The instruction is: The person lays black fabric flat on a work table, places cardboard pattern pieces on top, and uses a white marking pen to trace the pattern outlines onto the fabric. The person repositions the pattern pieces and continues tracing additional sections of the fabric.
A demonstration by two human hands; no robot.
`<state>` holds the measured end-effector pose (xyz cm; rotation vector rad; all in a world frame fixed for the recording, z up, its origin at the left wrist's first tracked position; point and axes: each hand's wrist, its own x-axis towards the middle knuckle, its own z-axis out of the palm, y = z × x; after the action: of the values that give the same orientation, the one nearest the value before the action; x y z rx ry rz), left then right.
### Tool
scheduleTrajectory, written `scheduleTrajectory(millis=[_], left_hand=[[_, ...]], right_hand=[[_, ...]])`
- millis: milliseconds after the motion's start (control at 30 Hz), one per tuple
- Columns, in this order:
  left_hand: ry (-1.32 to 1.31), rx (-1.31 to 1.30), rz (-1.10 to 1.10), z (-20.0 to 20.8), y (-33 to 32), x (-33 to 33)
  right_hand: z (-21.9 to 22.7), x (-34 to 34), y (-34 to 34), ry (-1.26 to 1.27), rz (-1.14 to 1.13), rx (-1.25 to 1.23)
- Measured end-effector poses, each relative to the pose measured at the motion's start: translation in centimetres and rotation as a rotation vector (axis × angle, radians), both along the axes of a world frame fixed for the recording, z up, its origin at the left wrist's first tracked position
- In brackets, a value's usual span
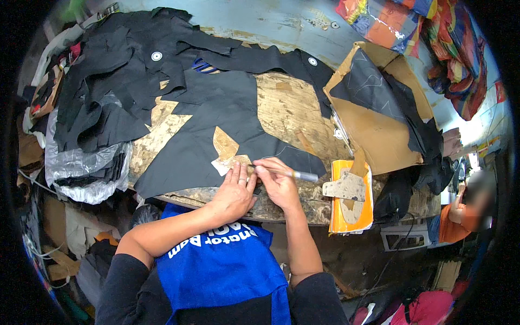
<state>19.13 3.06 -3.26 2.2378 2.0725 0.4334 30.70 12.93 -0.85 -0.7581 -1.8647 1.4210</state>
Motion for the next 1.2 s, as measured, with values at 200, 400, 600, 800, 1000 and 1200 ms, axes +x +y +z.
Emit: scheduleTrajectory(millis=[200, 400, 600, 800, 1000, 1200], left_hand=[[-0.045, -0.016, -0.013, -1.2, -0.3, 0.2], [-0.078, 0.052, 0.005, -1.9, -0.7, 0.1], [-0.087, 0.034, 0.011, -1.7, -0.7, 0.2], [-0.071, 0.014, 0.011, -1.3, -0.7, 0.3], [-0.130, 0.027, 0.003, -1.0, -0.7, 0.0], [-0.105, -0.024, 0.026, -0.3, -0.6, -0.1]], right_hand=[[1.0, -4.4, 0.8, -0.161, 0.307, 0.171], [1.2, -5.8, 1.4, -0.274, 0.437, 0.220], [1.5, -6.4, 1.5, -0.274, 0.491, 0.357], [1.2, -8.3, 1.5, -0.239, 0.452, 0.392], [0.9, -10.1, 0.9, -0.215, 0.382, 0.434], [1.9, -10.3, 2.6, -0.319, 0.267, 0.424]])
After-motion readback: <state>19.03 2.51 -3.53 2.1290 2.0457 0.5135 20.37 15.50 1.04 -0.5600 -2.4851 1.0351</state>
